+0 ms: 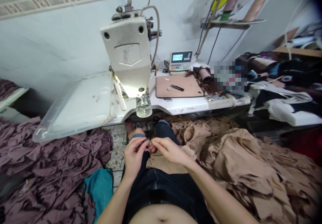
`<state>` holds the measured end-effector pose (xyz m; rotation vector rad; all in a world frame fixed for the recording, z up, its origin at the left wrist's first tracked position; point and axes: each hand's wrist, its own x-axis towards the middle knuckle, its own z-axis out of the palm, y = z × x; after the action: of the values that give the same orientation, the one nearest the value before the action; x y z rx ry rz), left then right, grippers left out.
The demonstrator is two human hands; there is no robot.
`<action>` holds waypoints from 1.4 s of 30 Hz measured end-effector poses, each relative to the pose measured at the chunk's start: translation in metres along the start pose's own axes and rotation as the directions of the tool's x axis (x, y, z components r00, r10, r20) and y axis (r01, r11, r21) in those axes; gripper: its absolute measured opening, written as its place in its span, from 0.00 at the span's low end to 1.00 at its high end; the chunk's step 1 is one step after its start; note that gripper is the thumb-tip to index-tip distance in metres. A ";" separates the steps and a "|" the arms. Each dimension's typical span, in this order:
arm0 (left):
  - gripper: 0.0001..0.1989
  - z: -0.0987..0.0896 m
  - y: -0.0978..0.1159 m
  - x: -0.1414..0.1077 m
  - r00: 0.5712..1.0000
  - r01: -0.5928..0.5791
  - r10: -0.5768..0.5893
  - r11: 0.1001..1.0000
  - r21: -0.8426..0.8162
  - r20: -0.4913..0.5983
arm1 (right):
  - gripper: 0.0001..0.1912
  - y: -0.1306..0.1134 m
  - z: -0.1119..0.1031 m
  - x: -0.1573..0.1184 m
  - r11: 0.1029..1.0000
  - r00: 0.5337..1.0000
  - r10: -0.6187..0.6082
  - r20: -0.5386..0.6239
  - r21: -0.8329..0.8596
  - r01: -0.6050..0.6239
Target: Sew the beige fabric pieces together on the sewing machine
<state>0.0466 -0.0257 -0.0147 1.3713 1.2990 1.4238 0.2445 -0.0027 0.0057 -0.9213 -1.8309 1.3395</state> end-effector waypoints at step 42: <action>0.11 0.005 0.000 0.012 0.999 0.038 -0.040 0.991 -0.132 -0.017 | 0.19 -0.012 -0.009 0.013 0.996 0.994 0.000 0.109 -0.085 0.009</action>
<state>0.0500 -0.0132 -0.0122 1.2413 1.2147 1.4725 0.2442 0.0101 0.0208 -0.9025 -1.9852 1.3413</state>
